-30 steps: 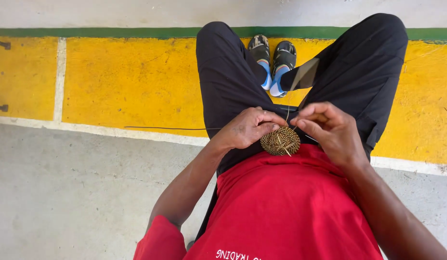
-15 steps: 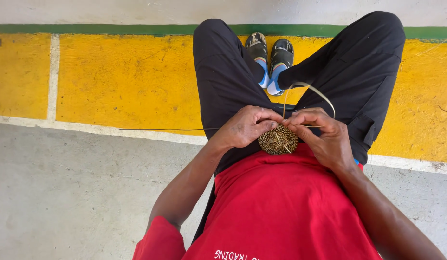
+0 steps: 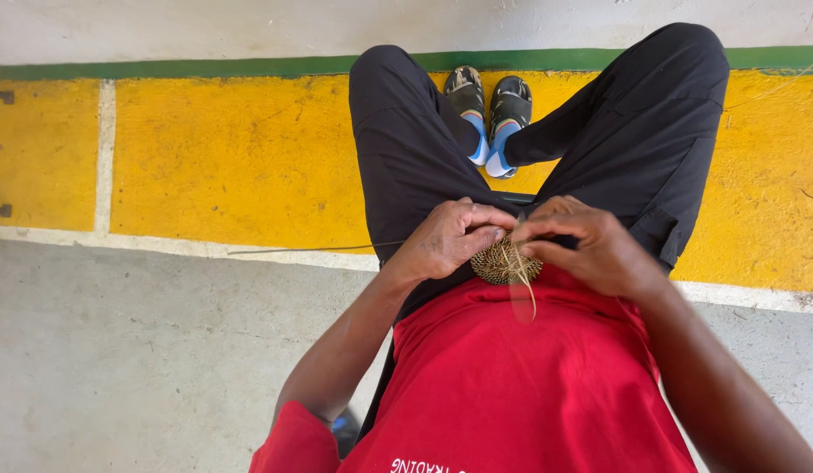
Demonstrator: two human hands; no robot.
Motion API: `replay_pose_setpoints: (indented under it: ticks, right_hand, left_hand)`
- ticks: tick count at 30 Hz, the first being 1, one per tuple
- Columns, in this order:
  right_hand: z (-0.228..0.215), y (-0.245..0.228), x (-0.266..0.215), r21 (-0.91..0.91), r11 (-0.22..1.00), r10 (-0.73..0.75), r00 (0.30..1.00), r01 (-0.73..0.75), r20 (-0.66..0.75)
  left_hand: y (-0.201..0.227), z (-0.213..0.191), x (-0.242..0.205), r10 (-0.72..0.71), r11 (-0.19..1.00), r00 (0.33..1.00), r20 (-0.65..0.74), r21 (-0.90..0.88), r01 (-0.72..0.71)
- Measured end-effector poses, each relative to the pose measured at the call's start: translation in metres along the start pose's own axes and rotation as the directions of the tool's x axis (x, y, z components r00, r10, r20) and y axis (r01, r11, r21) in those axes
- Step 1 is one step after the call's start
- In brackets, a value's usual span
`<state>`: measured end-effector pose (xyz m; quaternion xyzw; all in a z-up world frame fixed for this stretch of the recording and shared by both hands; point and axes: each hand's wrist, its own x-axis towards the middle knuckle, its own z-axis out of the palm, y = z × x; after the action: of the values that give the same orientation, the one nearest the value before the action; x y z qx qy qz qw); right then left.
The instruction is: The person is weaving thin bamboo strips together to form a circular base or object.
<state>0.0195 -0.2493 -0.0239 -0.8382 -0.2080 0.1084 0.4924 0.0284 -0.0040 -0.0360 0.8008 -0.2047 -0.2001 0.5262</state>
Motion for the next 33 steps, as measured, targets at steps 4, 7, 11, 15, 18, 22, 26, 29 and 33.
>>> replay_pose_setpoints:
  ticks: [4,7,11,15,18,22,26,29,33]
  right_hand:
    - [-0.017,-0.002,0.021,0.087,0.970,0.219,0.970,-0.228,0.105]
    - [-0.012,0.005,0.026,0.106,0.960,0.221,0.937,-0.257,0.270]
    - [-0.023,0.022,0.046,0.010,0.999,0.048,0.955,-0.054,0.292]
    - [-0.049,0.055,0.065,0.137,0.978,0.178,0.976,-0.160,-0.130]
    - [-0.047,0.034,0.059,0.130,0.949,0.288,0.958,-0.286,0.002]
    - [-0.010,0.001,0.028,0.197,0.909,0.300,0.903,-0.368,0.308]
    - [0.005,0.012,0.037,-0.042,0.996,0.081,0.996,-0.083,-0.044]
    - [-0.001,0.027,0.073,-0.331,0.923,-0.256,0.955,0.196,-0.149]
    - [-0.009,0.063,0.143,-0.532,0.827,-0.318,0.932,0.183,-0.174]
  left_hand:
    - [0.010,0.003,-0.003,-0.004,0.996,1.000,-0.022,-0.085,0.002]
    - [0.004,0.004,-0.002,0.044,0.995,0.999,-0.013,-0.087,-0.045]
    - [0.006,0.003,-0.003,0.001,0.995,1.000,-0.003,-0.103,-0.001]
    - [0.002,0.008,-0.003,-0.007,0.987,1.000,0.001,-0.158,0.008]
    - [-0.005,0.005,-0.003,0.062,0.988,0.998,-0.029,-0.137,-0.065]
    - [-0.007,0.005,-0.001,0.009,0.965,1.000,0.015,-0.261,-0.005]
    - [0.004,0.001,-0.001,-0.054,0.960,0.996,0.071,-0.271,0.072]
    - [0.001,0.005,-0.003,0.054,0.985,0.998,0.019,-0.166,-0.050]
    - [0.006,0.006,-0.002,0.022,0.990,0.999,0.026,-0.142,-0.018]
